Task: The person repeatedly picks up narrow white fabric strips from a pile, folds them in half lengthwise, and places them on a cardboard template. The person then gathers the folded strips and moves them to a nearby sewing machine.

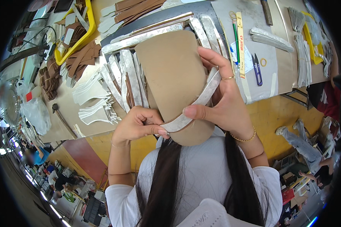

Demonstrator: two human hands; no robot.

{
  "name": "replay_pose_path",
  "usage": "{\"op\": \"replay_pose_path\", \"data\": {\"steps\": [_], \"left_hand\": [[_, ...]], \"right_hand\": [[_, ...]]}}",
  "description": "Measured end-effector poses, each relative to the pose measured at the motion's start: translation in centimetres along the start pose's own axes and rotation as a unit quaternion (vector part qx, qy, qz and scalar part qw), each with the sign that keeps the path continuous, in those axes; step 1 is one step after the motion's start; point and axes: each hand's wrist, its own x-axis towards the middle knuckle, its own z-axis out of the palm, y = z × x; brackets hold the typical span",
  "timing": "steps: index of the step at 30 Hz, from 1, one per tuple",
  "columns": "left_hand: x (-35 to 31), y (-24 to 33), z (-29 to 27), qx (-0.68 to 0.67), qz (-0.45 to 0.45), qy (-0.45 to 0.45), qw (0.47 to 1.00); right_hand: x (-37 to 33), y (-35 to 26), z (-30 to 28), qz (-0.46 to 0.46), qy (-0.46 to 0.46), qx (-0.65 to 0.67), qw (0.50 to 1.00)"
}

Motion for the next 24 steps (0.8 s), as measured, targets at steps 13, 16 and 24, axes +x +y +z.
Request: {"op": "replay_pose_path", "data": {"steps": [13, 16, 24], "left_hand": [[-0.4, 0.0, 0.2, -0.005, -0.006, 0.030, 1.000], [-0.8, -0.5, 0.3, -0.004, -0.009, 0.057, 0.998], [-1.2, -0.5, 0.4, 0.018, 0.002, 0.087, 0.996]], "right_hand": [[2.4, 1.6, -3.8, 0.114, 0.039, 0.255, 0.959], [1.2, 2.2, -5.3, 0.124, -0.061, 0.261, 0.955], [-0.5, -2.1, -4.4, 0.042, -0.118, 0.043, 0.991]]}}
